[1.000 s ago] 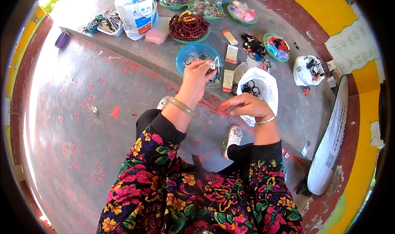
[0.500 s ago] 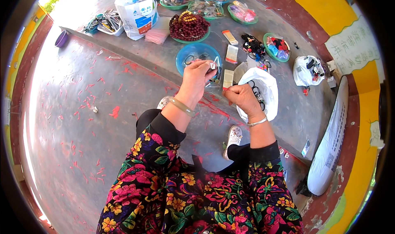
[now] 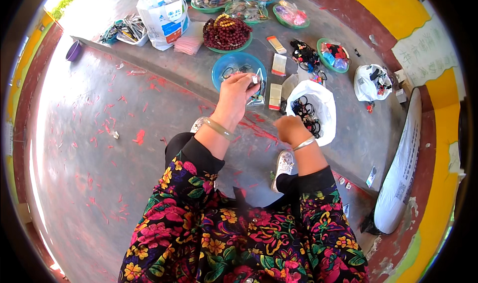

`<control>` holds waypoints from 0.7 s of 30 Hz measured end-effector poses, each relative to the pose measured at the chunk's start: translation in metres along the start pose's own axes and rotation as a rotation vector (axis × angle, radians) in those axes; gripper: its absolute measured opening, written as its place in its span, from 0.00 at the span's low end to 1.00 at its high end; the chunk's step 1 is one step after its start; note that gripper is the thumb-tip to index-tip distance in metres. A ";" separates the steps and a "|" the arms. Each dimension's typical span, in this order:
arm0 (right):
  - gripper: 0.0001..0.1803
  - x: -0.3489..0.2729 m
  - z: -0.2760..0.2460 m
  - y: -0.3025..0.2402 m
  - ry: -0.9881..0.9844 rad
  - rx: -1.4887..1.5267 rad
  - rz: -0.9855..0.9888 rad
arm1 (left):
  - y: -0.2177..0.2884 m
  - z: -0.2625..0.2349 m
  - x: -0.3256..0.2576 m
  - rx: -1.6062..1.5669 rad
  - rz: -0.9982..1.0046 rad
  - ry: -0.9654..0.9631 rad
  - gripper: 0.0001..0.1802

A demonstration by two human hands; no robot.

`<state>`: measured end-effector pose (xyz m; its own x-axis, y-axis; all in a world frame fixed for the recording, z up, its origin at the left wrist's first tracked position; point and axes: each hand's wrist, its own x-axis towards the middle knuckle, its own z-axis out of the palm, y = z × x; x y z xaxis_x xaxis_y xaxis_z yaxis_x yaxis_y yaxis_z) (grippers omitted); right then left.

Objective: The person sits on the floor and packs small jewelry items into clear plastic bags. They pick up items from a white bag, place them into bags, and seal them before setting them aside.

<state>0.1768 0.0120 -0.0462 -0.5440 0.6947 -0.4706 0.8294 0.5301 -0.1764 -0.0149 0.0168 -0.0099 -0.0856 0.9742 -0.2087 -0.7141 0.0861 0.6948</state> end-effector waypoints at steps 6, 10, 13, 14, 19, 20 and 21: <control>0.23 -0.018 -0.041 -0.009 -0.015 0.936 -0.317 | 0.000 -0.001 -0.001 -0.015 0.007 -0.014 0.09; 0.16 -0.026 -0.048 -0.013 0.004 1.155 -0.378 | -0.001 -0.003 0.000 -0.026 0.019 -0.031 0.08; 0.10 -0.029 -0.050 -0.008 0.048 1.297 -0.418 | -0.001 0.001 -0.001 -0.014 0.003 -0.010 0.08; 0.08 -0.024 -0.044 -0.001 0.106 1.351 -0.496 | 0.000 0.001 -0.001 -0.007 -0.007 -0.012 0.07; 0.09 -0.028 -0.049 -0.014 0.342 1.652 -0.496 | 0.000 0.003 -0.002 0.004 -0.029 -0.004 0.07; 0.08 -0.028 -0.049 -0.014 0.339 1.647 -0.553 | -0.001 0.003 -0.002 0.001 -0.028 -0.012 0.07; 0.08 -0.028 -0.049 -0.014 0.333 1.642 -0.612 | -0.001 0.002 -0.002 -0.001 -0.026 -0.017 0.07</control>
<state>0.1740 0.0092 0.0118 -0.6209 0.7735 0.1272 -0.3312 -0.1119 -0.9369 -0.0126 0.0153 -0.0085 -0.0554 0.9751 -0.2146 -0.7165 0.1109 0.6887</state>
